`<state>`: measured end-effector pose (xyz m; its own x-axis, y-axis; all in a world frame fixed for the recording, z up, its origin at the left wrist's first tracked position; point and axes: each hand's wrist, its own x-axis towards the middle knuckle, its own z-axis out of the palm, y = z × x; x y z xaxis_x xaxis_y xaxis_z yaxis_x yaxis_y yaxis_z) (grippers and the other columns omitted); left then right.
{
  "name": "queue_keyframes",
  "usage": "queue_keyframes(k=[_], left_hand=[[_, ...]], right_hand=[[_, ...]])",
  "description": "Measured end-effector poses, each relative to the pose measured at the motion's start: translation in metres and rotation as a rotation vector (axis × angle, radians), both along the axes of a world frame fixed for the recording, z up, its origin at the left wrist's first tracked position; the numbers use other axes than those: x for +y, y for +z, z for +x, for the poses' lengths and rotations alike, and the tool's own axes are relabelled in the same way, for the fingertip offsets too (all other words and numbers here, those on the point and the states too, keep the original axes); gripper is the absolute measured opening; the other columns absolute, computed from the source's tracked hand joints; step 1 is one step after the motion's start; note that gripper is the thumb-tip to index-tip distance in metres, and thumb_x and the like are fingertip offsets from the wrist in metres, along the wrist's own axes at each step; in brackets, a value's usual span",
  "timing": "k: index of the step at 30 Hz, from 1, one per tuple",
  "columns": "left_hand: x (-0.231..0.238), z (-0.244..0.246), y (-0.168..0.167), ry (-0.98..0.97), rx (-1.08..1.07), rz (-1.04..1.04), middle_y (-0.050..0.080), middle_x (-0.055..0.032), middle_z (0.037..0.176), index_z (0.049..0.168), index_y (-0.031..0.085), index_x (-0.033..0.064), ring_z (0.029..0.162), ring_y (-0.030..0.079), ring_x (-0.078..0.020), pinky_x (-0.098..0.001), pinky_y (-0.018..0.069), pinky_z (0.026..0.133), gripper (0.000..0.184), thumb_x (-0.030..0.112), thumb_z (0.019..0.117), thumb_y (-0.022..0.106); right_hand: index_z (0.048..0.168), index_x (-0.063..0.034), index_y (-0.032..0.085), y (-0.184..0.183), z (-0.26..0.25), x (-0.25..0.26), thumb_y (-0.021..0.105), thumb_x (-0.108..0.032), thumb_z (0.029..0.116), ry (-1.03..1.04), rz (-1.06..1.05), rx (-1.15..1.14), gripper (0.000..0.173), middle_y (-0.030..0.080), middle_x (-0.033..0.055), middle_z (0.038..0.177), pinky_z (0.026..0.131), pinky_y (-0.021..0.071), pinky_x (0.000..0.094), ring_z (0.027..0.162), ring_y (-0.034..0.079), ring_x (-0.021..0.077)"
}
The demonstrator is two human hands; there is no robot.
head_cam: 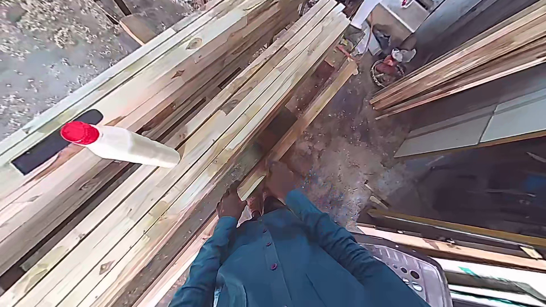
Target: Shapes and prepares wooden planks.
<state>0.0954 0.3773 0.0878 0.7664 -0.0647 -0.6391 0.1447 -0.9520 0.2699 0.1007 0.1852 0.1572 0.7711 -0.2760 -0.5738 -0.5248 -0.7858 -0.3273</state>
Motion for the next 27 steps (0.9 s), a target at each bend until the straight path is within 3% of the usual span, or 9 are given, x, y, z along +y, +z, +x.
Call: queue_keyframes(k=[3,5,7,11,13,15,20,23,27], left_hand=[[0.002,0.003,-0.002,-0.018,-0.022,-0.014,0.058,-0.0133,0.147,0.159,0.039,0.0319,0.133,0.057,-0.0382,-0.0673,0.0465,0.103,0.086,0.037,0.0821,0.078],[0.011,0.002,-0.006,-0.021,-0.040,0.002,0.058,-0.0133,0.147,0.158,0.041,0.0264,0.133,0.057,-0.0372,-0.0674,0.0439,0.106,0.086,0.041,0.0820,0.078],[0.024,0.003,-0.007,-0.005,-0.019,0.033,0.057,-0.0131,0.148,0.158,0.040,0.0260,0.135,0.056,-0.0369,-0.0683,0.0406,0.109,0.092,0.043,0.0781,0.082],[0.067,-0.001,-0.018,0.002,0.063,0.007,0.061,-0.0185,0.143,0.155,0.045,0.0240,0.132,0.057,-0.0408,-0.0670,0.0423,0.109,0.099,0.044,0.0693,0.090],[0.076,-0.008,-0.018,-0.011,0.122,-0.036,0.057,-0.0231,0.145,0.156,0.044,0.0160,0.136,0.053,-0.0428,-0.0631,0.0407,0.113,0.095,0.040,0.0764,0.089],[0.073,-0.012,-0.009,-0.025,0.104,0.015,0.057,-0.0266,0.143,0.151,0.048,0.0030,0.136,0.053,-0.0429,-0.0616,0.0403,0.114,0.083,0.039,0.0846,0.084],[0.050,-0.040,-0.010,0.031,-0.153,0.189,0.069,-0.0198,0.128,0.143,0.057,0.0089,0.121,0.065,-0.0395,-0.0659,0.0485,0.102,0.067,0.037,0.0863,0.079],[0.049,-0.056,-0.019,0.042,-0.251,0.232,0.070,-0.0195,0.125,0.139,0.060,0.0095,0.117,0.066,-0.0395,-0.0666,0.0486,0.100,0.062,0.035,0.0854,0.080],[0.047,-0.047,-0.017,0.054,-0.226,0.258,0.071,-0.0163,0.125,0.139,0.060,0.0110,0.116,0.067,-0.0372,-0.0656,0.0489,0.099,0.062,0.038,0.0862,0.079]], right_hand=[[0.145,0.0040,0.049,0.015,-0.023,0.025,0.058,-0.016,0.0990,0.176,0.037,0.127,0.051,0.048,0.0335,0.144,0.101,0.0509,0.0580,0.127,0.056,0.0468],[0.144,-0.0009,0.051,0.019,-0.031,0.018,0.054,-0.019,0.1014,0.230,0.077,0.113,0.047,0.055,0.0282,0.138,0.097,0.0535,0.0563,0.120,0.062,0.0429],[0.156,-0.0067,0.040,0.016,-0.026,0.001,0.049,-0.023,0.1057,0.202,0.063,0.001,0.054,0.054,0.0278,0.142,0.100,0.0525,0.0547,0.120,0.063,0.0415],[0.165,-0.0206,0.024,-0.059,-0.014,-0.031,0.053,-0.021,0.1045,0.052,-0.001,-0.296,0.067,0.048,0.0266,0.146,0.090,0.0584,0.0535,0.109,0.068,0.0393],[0.163,-0.0159,0.030,-0.083,-0.030,-0.029,0.053,-0.018,0.1028,0.092,0.009,-0.297,0.064,0.045,0.0293,0.151,0.098,0.0537,0.0567,0.123,0.061,0.0430],[0.160,-0.0108,0.036,-0.070,-0.054,-0.012,0.051,-0.009,0.1024,0.141,0.031,-0.253,0.060,0.042,0.0314,0.153,0.102,0.0513,0.0563,0.131,0.054,0.0469],[0.160,-0.0063,0.032,-0.009,-0.025,-0.041,0.052,-0.010,0.1031,-0.093,0.187,-0.126,0.060,0.032,0.0321,0.158,0.104,0.0500,0.0568,0.131,0.053,0.0471],[0.152,0.0017,0.042,-0.018,-0.001,-0.051,0.070,-0.010,0.0923,-0.230,0.215,-0.192,0.067,0.036,0.0384,0.150,0.094,0.0547,0.0610,0.120,0.058,0.0526],[0.145,0.0087,0.045,0.006,-0.028,0.003,0.062,-0.013,0.0972,-0.036,0.308,-0.041,0.056,0.035,0.0391,0.150,0.098,0.0528,0.0578,0.123,0.056,0.0512]])
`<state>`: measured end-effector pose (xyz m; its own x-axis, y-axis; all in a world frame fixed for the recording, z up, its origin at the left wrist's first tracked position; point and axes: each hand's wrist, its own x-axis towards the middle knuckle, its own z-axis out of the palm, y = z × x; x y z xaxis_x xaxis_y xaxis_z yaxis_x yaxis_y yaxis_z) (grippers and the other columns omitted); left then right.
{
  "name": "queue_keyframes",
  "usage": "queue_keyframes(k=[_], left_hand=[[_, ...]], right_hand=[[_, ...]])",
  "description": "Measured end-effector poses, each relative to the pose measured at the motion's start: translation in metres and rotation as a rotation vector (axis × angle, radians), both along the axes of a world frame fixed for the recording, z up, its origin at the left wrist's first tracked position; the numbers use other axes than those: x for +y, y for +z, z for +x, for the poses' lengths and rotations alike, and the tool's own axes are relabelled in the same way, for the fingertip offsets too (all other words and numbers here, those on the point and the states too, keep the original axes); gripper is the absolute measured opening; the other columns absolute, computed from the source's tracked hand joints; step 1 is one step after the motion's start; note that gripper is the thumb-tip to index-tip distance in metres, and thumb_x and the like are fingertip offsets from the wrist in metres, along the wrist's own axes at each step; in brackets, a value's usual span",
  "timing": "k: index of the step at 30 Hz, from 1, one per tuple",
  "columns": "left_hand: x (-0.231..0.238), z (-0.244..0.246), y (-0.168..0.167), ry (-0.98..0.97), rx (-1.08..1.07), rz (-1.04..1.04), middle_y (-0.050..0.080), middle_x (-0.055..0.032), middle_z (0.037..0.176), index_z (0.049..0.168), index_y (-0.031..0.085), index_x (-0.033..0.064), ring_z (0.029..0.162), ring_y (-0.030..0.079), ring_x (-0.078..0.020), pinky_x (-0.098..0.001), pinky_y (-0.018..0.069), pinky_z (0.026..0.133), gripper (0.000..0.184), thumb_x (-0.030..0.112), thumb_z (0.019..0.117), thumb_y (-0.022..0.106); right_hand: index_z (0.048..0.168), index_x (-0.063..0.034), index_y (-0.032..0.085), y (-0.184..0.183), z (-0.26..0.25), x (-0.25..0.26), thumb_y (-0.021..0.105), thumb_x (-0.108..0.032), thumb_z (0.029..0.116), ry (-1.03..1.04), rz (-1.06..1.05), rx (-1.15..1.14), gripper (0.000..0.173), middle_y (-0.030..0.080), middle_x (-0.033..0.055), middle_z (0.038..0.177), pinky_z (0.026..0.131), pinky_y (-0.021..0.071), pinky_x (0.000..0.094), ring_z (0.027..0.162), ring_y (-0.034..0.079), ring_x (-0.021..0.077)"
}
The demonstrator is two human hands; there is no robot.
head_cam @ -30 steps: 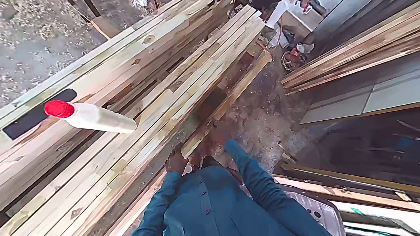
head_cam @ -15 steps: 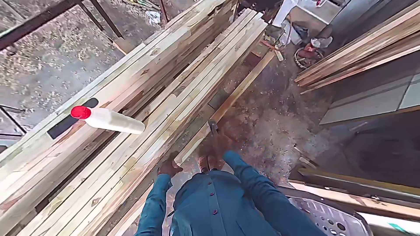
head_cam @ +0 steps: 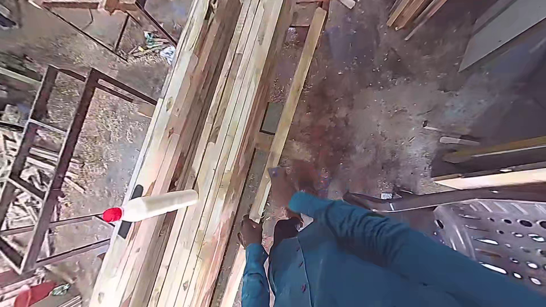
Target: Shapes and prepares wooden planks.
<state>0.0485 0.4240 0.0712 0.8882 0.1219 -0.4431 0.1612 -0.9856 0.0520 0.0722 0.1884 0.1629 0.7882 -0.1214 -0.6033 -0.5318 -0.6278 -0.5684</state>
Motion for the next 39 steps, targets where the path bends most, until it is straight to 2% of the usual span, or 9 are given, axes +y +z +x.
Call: queue_keyframes(k=[5,8,13,19,24,27,29,34,39], left_hand=[[-0.006,-0.001,-0.004,-0.139,-0.038,0.121,0.054,-0.0208,0.148,0.153,0.044,0.0064,0.138,0.052,-0.0376,-0.0620,0.0384,0.114,0.077,0.032,0.0880,0.077],[0.014,0.020,0.011,-0.236,0.127,-0.019,0.053,-0.0255,0.148,0.156,0.037,0.0022,0.136,0.054,-0.0397,-0.0588,0.0441,0.112,0.084,0.016,0.0842,0.079],[0.048,0.033,0.020,-0.272,0.306,-0.204,0.055,-0.0286,0.146,0.152,0.044,-0.0021,0.138,0.052,-0.0408,-0.0554,0.0368,0.119,0.078,0.020,0.0869,0.080],[0.048,0.023,0.018,-0.172,0.282,-0.251,0.060,-0.0242,0.142,0.153,0.046,0.0044,0.133,0.057,-0.0396,-0.0584,0.0424,0.114,0.070,0.019,0.0914,0.074],[0.022,-0.006,0.018,-0.049,0.162,-0.053,0.065,-0.0179,0.136,0.153,0.049,0.0244,0.123,0.064,-0.0406,-0.0672,0.0494,0.100,0.059,0.019,0.0962,0.062],[0.017,-0.009,0.015,-0.024,0.136,-0.010,0.063,-0.0132,0.141,0.154,0.048,0.0277,0.126,0.062,-0.0378,-0.0647,0.0488,0.102,0.056,0.019,0.0992,0.057],[0.018,-0.007,0.016,-0.015,0.137,-0.002,0.063,-0.0116,0.142,0.154,0.047,0.0292,0.126,0.063,-0.0364,-0.0636,0.0493,0.102,0.058,0.018,0.0987,0.057],[0.028,-0.004,0.021,-0.062,0.153,-0.079,0.056,-0.0216,0.145,0.147,0.056,0.0153,0.135,0.053,-0.0422,-0.0634,0.0436,0.110,0.056,0.024,0.0942,0.070],[0.096,0.038,0.026,-0.016,0.334,-0.517,0.068,-0.0218,0.122,0.123,0.067,-0.0008,0.114,0.066,-0.0316,-0.0512,0.0531,0.102,0.055,0.041,0.0903,0.079]], right_hand=[[0.134,0.0134,0.052,0.010,-0.039,0.049,0.064,-0.007,0.0948,0.307,0.057,0.082,0.045,0.042,0.0395,0.143,0.099,0.0523,0.0576,0.128,0.052,0.0527],[0.152,-0.0012,0.043,-0.002,-0.029,0.021,0.065,-0.024,0.0962,0.103,0.095,-0.052,0.064,0.047,0.0342,0.144,0.099,0.0516,0.0594,0.125,0.057,0.0479],[0.163,-0.0142,0.031,-0.036,0.011,-0.041,0.059,-0.008,0.1006,-0.185,-0.041,-0.403,0.069,0.054,0.0281,0.139,0.089,0.0589,0.0543,0.104,0.069,0.0413],[0.164,-0.0220,0.029,-0.089,-0.004,-0.033,0.061,-0.007,0.0982,-0.039,-0.252,-0.315,0.075,0.032,0.0316,0.158,0.089,0.0572,0.0582,0.116,0.062,0.0490],[0.162,-0.0112,0.031,-0.041,0.018,-0.065,0.066,-0.011,0.0956,-0.198,-0.245,-0.228,0.075,0.042,0.0335,0.150,0.099,0.0547,0.0572,0.127,0.057,0.0479],[0.146,0.0001,0.050,-0.033,0.056,-0.083,0.060,-0.015,0.1010,-0.211,-0.257,-0.187,0.049,0.054,0.0347,0.138,0.095,0.0548,0.0582,0.117,0.063,0.0481],[0.146,0.0041,0.048,-0.027,0.047,-0.057,0.061,-0.016,0.0990,-0.179,-0.227,-0.119,0.053,0.042,0.0369,0.147,0.096,0.0539,0.0599,0.125,0.056,0.0511],[0.136,0.0087,0.053,0.010,-0.018,0.032,0.064,-0.016,0.0961,0.156,-0.113,0.067,0.048,0.033,0.0388,0.151,0.089,0.0562,0.0595,0.116,0.060,0.0511],[0.144,-0.0079,0.053,0.002,-0.002,-0.013,0.062,-0.021,0.0990,-0.011,-0.090,-0.106,0.048,0.057,0.0290,0.135,0.090,0.0560,0.0620,0.111,0.066,0.0446]])
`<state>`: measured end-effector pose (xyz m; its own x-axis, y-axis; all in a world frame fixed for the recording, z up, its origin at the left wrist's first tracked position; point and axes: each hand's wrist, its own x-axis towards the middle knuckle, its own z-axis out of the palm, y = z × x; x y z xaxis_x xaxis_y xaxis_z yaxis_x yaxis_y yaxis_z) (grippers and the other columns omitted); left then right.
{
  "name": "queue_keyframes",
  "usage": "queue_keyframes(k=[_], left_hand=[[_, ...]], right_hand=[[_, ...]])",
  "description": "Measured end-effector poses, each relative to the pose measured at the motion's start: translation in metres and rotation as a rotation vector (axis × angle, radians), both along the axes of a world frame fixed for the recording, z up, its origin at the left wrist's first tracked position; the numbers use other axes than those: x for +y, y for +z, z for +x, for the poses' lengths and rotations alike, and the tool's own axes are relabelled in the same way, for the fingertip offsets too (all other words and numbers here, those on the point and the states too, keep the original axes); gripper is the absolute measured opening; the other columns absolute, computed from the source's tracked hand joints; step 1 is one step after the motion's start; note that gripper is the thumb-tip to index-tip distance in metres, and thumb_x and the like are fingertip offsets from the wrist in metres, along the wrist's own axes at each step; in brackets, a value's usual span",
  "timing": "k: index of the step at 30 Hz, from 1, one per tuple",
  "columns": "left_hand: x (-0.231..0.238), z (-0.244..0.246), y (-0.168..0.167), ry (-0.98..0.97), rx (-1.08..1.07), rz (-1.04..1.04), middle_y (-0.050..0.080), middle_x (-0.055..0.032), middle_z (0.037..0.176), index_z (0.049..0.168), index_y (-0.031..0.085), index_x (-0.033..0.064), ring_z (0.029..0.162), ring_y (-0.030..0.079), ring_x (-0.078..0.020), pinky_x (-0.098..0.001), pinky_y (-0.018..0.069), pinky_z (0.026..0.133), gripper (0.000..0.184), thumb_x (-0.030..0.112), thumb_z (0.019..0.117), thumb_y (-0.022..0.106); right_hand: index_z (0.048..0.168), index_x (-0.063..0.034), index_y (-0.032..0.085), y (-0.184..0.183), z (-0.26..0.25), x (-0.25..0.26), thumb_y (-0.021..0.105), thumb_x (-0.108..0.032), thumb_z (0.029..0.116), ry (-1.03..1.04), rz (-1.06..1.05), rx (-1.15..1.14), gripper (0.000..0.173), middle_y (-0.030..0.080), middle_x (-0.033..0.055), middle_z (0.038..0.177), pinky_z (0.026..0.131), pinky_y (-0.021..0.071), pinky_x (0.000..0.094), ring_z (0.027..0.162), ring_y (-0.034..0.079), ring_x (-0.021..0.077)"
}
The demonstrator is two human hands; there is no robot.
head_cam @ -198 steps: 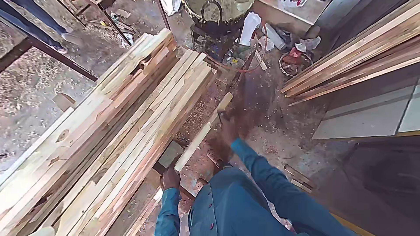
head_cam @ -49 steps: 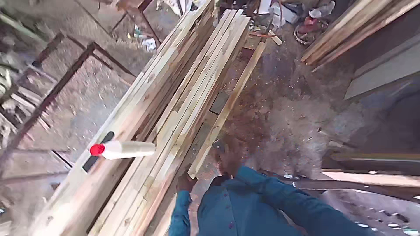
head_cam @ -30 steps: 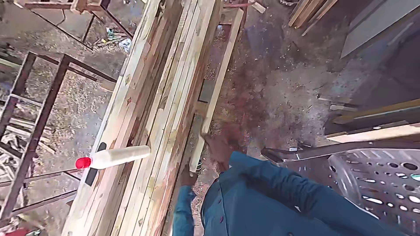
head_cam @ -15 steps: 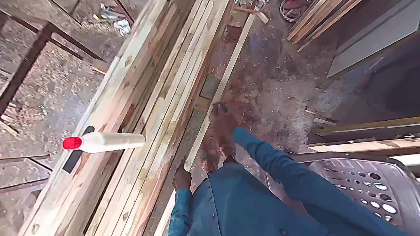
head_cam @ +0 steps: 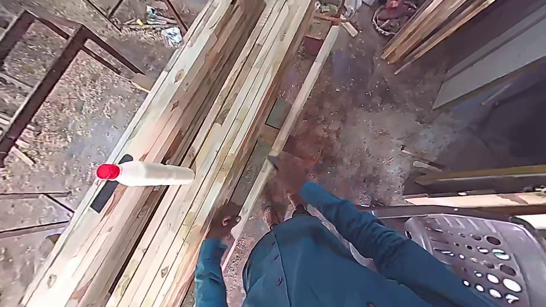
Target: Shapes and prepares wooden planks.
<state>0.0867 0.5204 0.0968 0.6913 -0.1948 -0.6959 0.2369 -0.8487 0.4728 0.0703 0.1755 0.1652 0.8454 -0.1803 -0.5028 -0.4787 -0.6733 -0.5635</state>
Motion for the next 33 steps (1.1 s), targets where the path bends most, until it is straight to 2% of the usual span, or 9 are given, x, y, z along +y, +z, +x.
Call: queue_keyframes(k=[2,5,8,11,15,19,22,29,33], left_hand=[[0.002,0.003,-0.001,-0.011,0.056,-0.022,0.066,-0.0218,0.128,0.130,0.064,-0.0007,0.120,0.064,-0.0309,-0.0504,0.0499,0.107,0.054,0.041,0.0964,0.073],[-0.022,-0.010,0.006,-0.204,-0.033,0.075,0.059,-0.0233,0.142,0.146,0.054,0.0052,0.133,0.057,-0.0353,-0.0553,0.0430,0.114,0.057,0.043,0.1035,0.061],[-0.056,-0.042,-0.002,-0.285,-0.262,0.379,0.044,-0.0264,0.155,0.162,0.031,0.0101,0.139,0.049,-0.0451,-0.0612,0.0452,0.110,0.110,0.051,0.0764,0.087],[-0.055,-0.037,-0.013,-0.232,-0.283,0.398,0.052,-0.0248,0.148,0.158,0.037,0.0087,0.135,0.054,-0.0437,-0.0603,0.0477,0.108,0.092,0.013,0.0780,0.082],[-0.020,-0.009,-0.015,-0.193,0.068,0.179,0.058,-0.0260,0.142,0.148,0.050,0.0018,0.135,0.054,-0.0405,-0.0600,0.0410,0.114,0.086,0.022,0.0750,0.090],[-0.013,-0.010,-0.023,-0.198,0.085,0.148,0.062,-0.0247,0.137,0.143,0.055,0.0000,0.131,0.058,-0.0377,-0.0575,0.0440,0.112,0.077,0.024,0.0774,0.089],[-0.017,-0.020,-0.026,-0.101,0.004,0.194,0.058,-0.0276,0.142,0.146,0.052,-0.0005,0.134,0.054,-0.0421,-0.0602,0.0420,0.113,0.080,0.023,0.0786,0.087],[-0.047,-0.063,-0.016,-0.018,-0.236,0.454,0.066,-0.0182,0.135,0.144,0.057,0.0108,0.126,0.062,-0.0393,-0.0642,0.0455,0.105,0.059,0.027,0.0892,0.073],[-0.050,-0.060,-0.015,0.010,-0.254,0.424,0.065,-0.0191,0.136,0.145,0.056,0.0120,0.127,0.061,-0.0399,-0.0651,0.0443,0.106,0.059,0.025,0.0902,0.072]], right_hand=[[0.158,-0.0167,0.041,-0.033,0.022,-0.030,0.059,-0.023,0.1019,-0.118,-0.045,-0.200,0.060,0.053,0.0306,0.141,0.093,0.0561,0.0609,0.114,0.064,0.0459],[0.155,-0.0075,0.045,-0.067,0.039,-0.061,0.059,-0.016,0.1024,-0.250,-0.031,-0.457,0.055,0.059,0.0296,0.135,0.103,0.0517,0.0558,0.119,0.063,0.0445],[0.150,-0.0042,0.051,-0.065,0.037,-0.072,0.058,-0.018,0.1042,-0.344,0.028,-0.507,0.049,0.066,0.0248,0.127,0.100,0.0540,0.0541,0.112,0.068,0.0385],[0.142,0.0014,0.055,-0.065,0.030,-0.078,0.056,-0.022,0.1059,-0.341,0.028,-0.487,0.043,0.070,0.0233,0.110,0.090,0.0581,0.0526,0.096,0.072,0.0351],[0.156,-0.0072,0.044,-0.080,0.036,-0.070,0.055,-0.016,0.1053,-0.235,0.002,-0.523,0.053,0.060,0.0248,0.139,0.105,0.0507,0.0567,0.121,0.063,0.0406],[0.155,-0.0142,0.047,-0.116,0.000,-0.016,0.061,-0.016,0.0990,-0.138,-0.200,-0.415,0.058,0.051,0.0297,0.144,0.094,0.0566,0.0569,0.118,0.064,0.0434],[0.155,-0.0117,0.045,-0.075,-0.030,0.010,0.059,-0.016,0.0979,-0.027,-0.173,-0.140,0.059,0.041,0.0314,0.152,0.103,0.0504,0.0579,0.130,0.054,0.0458],[0.146,-0.0012,0.051,-0.032,0.058,-0.079,0.060,-0.022,0.1017,-0.258,-0.123,-0.014,0.049,0.059,0.0307,0.134,0.099,0.0524,0.0610,0.122,0.062,0.0463],[0.143,0.0078,0.049,-0.001,0.028,0.004,0.064,-0.018,0.0965,-0.108,-0.062,0.119,0.056,0.045,0.0329,0.147,0.103,0.0512,0.0529,0.129,0.056,0.0436]])
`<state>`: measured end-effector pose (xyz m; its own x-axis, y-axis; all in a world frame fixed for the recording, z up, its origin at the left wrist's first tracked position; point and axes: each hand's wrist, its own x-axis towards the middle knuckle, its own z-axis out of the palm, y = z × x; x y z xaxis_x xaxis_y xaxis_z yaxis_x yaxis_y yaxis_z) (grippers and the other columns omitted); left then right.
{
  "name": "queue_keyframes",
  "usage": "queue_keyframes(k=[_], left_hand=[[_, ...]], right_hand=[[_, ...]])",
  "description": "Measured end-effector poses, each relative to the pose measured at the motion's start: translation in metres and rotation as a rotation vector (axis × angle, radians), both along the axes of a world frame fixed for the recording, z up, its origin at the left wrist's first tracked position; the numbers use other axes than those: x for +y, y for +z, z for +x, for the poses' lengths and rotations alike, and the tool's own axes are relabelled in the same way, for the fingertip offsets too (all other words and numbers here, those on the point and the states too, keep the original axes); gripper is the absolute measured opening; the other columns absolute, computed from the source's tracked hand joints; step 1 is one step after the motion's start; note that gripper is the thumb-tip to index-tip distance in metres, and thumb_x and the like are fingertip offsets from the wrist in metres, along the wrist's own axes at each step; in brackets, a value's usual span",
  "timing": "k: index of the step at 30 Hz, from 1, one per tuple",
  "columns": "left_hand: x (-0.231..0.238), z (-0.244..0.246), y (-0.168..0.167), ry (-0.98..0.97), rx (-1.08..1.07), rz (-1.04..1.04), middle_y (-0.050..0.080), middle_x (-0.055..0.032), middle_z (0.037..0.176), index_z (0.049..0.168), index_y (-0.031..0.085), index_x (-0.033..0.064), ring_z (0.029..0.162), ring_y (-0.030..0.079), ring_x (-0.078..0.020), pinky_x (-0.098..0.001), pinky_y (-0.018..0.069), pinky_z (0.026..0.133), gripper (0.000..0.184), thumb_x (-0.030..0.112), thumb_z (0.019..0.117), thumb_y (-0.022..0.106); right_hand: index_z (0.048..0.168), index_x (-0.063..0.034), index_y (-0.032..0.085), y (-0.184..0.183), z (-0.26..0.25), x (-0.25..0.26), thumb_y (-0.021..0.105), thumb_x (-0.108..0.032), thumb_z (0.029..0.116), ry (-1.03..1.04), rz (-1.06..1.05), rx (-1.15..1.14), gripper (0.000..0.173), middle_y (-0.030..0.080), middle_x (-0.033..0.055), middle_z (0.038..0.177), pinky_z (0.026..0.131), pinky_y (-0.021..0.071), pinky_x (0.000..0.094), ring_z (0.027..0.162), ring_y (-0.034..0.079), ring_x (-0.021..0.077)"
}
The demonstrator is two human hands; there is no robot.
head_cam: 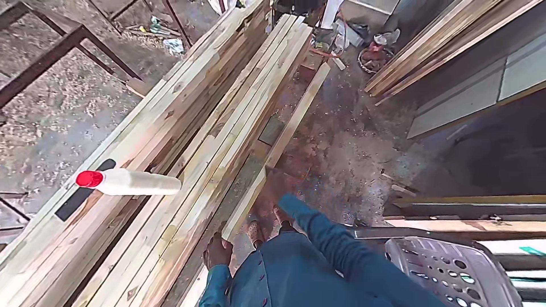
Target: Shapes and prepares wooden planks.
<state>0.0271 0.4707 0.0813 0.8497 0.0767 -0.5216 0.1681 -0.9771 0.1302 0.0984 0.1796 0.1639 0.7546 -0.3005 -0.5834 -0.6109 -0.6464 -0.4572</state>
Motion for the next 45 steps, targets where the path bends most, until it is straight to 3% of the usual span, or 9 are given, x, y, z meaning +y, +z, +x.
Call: queue_keyframes(k=[3,7,12,20,24,28,34,41,45], left_hand=[[0.001,-0.004,0.002,-0.005,-0.021,-0.015,0.061,-0.0198,0.142,0.150,0.052,0.0134,0.133,0.057,-0.0408,-0.0670,0.0397,0.110,0.066,0.031,0.0902,0.073],[0.017,-0.017,-0.008,-0.048,-0.149,0.146,0.056,-0.0232,0.146,0.152,0.045,0.0047,0.135,0.054,-0.0413,-0.0613,0.0348,0.116,0.067,0.025,0.0929,0.070],[0.045,0.002,0.025,-0.096,0.139,-0.030,0.051,-0.0208,0.151,0.155,0.042,0.0098,0.138,0.051,-0.0405,-0.0621,0.0376,0.115,0.070,0.014,0.0898,0.068],[0.133,-0.008,0.017,-0.061,0.176,-0.339,0.064,-0.0229,0.137,0.137,0.062,0.0023,0.133,0.057,-0.0381,-0.0575,0.0408,0.116,0.068,0.053,0.0934,0.071],[0.153,-0.005,0.005,-0.066,0.191,-0.437,0.061,-0.0208,0.142,0.143,0.058,0.0048,0.136,0.056,-0.0353,-0.0552,0.0390,0.118,0.070,0.056,0.0971,0.064],[0.193,-0.028,0.005,-0.084,0.314,-0.342,0.054,-0.0187,0.151,0.154,0.047,0.0133,0.141,0.050,-0.0358,-0.0588,0.0367,0.119,0.094,0.051,0.0780,0.087],[0.234,-0.067,-0.002,-0.022,0.310,-0.195,0.052,-0.0238,0.150,0.154,0.046,0.0105,0.141,0.047,-0.0427,-0.0623,0.0361,0.117,0.090,0.034,0.0792,0.089],[0.197,-0.111,0.002,0.104,0.029,0.063,0.061,-0.0178,0.141,0.145,0.055,0.0132,0.132,0.056,-0.0413,-0.0649,0.0381,0.111,0.057,0.022,0.0913,0.072],[0.194,-0.113,0.002,0.121,-0.005,0.077,0.060,-0.0180,0.142,0.146,0.055,0.0143,0.133,0.055,-0.0405,-0.0650,0.0360,0.113,0.060,0.025,0.0903,0.075]], right_hand=[[0.148,0.0065,0.044,0.009,-0.043,0.054,0.059,-0.020,0.1003,0.236,0.018,0.109,0.057,0.038,0.0356,0.151,0.098,0.0534,0.0535,0.122,0.060,0.0453],[0.135,-0.0047,0.064,-0.007,-0.071,0.050,0.058,-0.023,0.1013,0.368,0.176,-0.045,0.039,0.068,0.0226,0.124,0.099,0.0513,0.0579,0.115,0.066,0.0376],[0.117,-0.0034,0.069,-0.007,-0.093,0.015,0.049,-0.031,0.1098,-0.029,0.596,-0.087,0.035,0.066,0.0056,0.077,0.053,0.0513,0.0274,0.056,0.058,0.0108],[0.145,-0.0039,0.054,-0.025,-0.113,0.059,0.065,-0.016,0.1018,-0.168,0.810,-0.137,0.047,0.072,0.0141,0.117,0.082,0.0643,0.0389,0.093,0.074,0.0222],[0.143,-0.0025,0.056,-0.021,-0.118,0.090,0.071,-0.013,0.0982,-0.091,0.603,-0.207,0.048,0.073,0.0130,0.115,0.079,0.0627,0.0335,0.087,0.073,0.0160],[0.147,-0.0074,0.054,-0.028,-0.122,0.114,0.068,-0.025,0.1007,0.173,0.175,-0.200,0.051,0.071,0.0230,0.108,0.084,0.0566,0.0553,0.091,0.070,0.0356],[0.165,-0.0175,0.026,-0.077,-0.135,0.186,0.066,-0.013,0.0957,0.372,-0.113,-0.136,0.080,0.025,0.0341,0.161,0.096,0.0547,0.0599,0.130,0.053,0.0516],[0.148,-0.0044,0.051,-0.030,-0.106,0.154,0.055,-0.024,0.1055,0.070,-0.090,-0.168,0.047,0.062,0.0315,0.128,0.095,0.0537,0.0605,0.114,0.065,0.0474],[0.140,-0.0015,0.055,-0.030,-0.116,0.198,0.055,-0.031,0.1044,0.118,-0.007,-0.068,0.047,0.055,0.0308,0.137,0.092,0.0560,0.0584,0.111,0.066,0.0441]])
